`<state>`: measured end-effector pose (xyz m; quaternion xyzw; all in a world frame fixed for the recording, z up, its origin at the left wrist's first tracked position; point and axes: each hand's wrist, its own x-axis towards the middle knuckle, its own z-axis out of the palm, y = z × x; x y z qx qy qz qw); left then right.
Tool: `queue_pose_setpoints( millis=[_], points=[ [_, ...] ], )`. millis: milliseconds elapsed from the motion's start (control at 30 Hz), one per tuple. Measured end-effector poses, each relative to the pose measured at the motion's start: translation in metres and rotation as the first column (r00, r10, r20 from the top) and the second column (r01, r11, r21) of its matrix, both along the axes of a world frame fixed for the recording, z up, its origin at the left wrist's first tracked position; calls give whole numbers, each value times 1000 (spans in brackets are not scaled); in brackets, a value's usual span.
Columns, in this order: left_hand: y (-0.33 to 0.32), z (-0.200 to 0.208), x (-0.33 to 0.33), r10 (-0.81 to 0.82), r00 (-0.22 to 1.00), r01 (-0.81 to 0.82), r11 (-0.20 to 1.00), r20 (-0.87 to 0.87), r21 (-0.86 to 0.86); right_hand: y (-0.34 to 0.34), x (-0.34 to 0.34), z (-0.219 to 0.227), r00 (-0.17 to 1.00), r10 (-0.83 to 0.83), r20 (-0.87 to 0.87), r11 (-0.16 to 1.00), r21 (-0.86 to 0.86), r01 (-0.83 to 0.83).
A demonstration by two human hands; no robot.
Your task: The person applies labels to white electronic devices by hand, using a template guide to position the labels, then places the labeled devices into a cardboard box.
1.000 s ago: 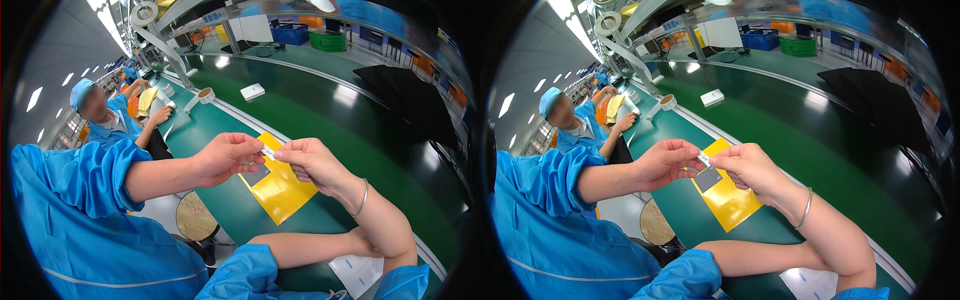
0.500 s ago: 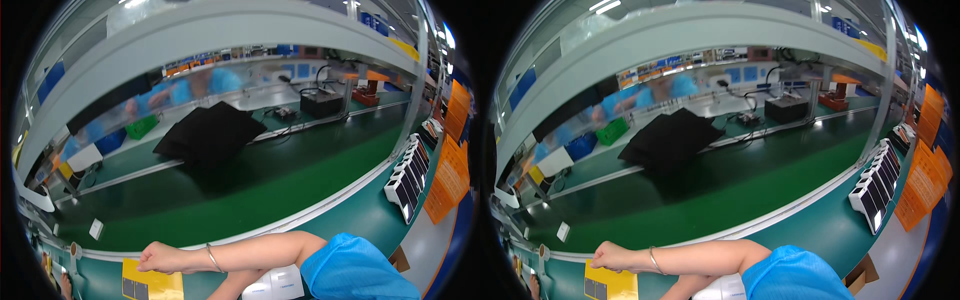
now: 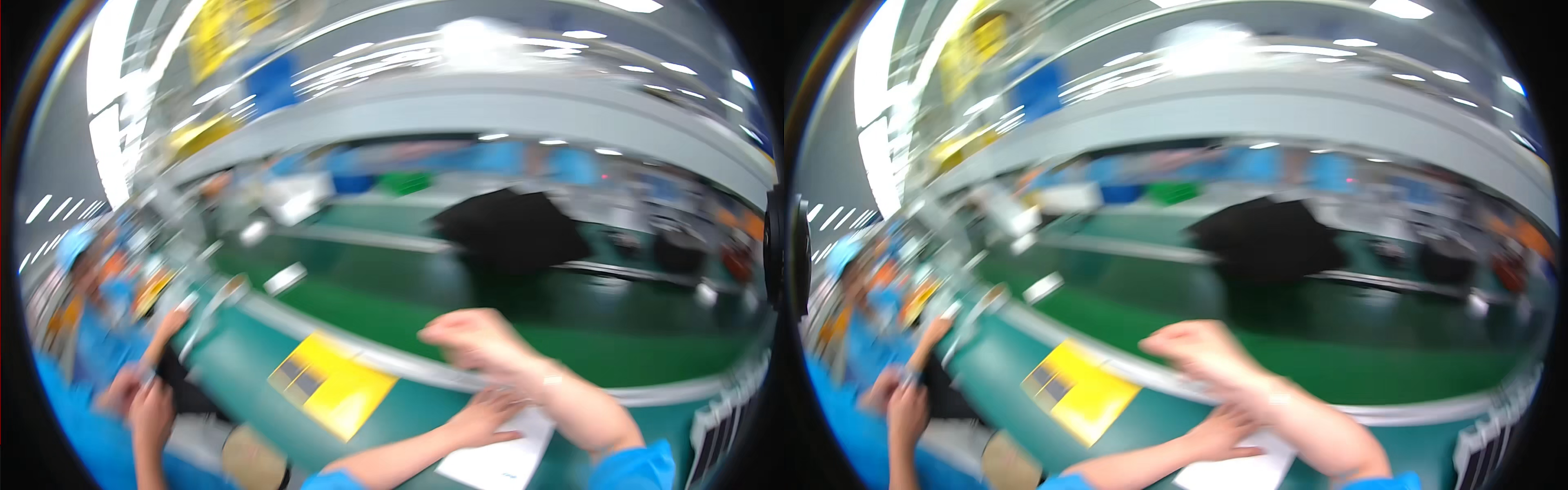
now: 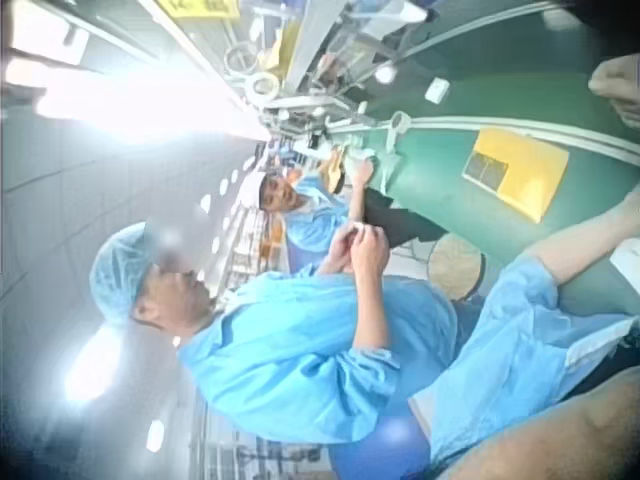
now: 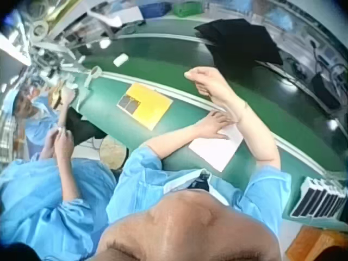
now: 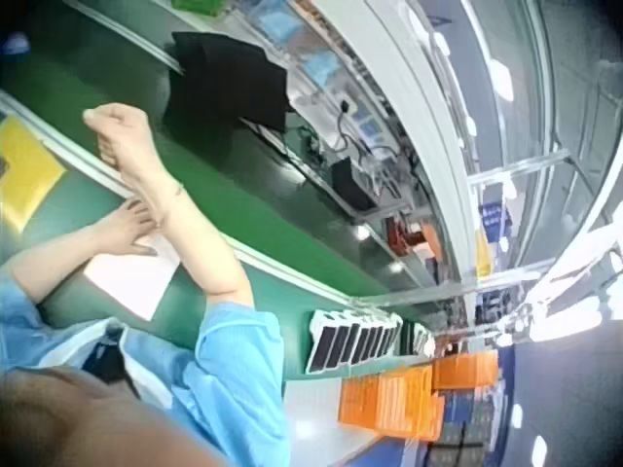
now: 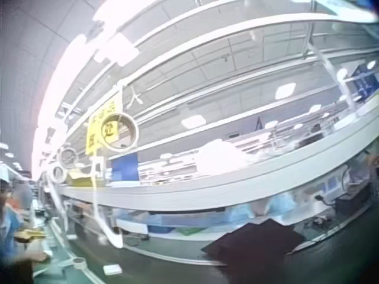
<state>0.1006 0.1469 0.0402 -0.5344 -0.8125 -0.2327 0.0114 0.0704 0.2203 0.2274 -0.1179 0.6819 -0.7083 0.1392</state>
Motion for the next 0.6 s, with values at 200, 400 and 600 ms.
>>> queue_pose_setpoints(
  millis=[200,400,600],
  points=[
    [14,3,-7,-72,997,65,979,28,194,34,1,-12,999,-6,54,979,-203,16],
    [2,-5,-1,5,997,-19,981,71,195,33,-6,-74,981,58,187,976,-217,-16],
    [23,-23,-9,-89,987,55,969,132,243,104,38,-130,989,4,148,991,-129,16]
  ],
)
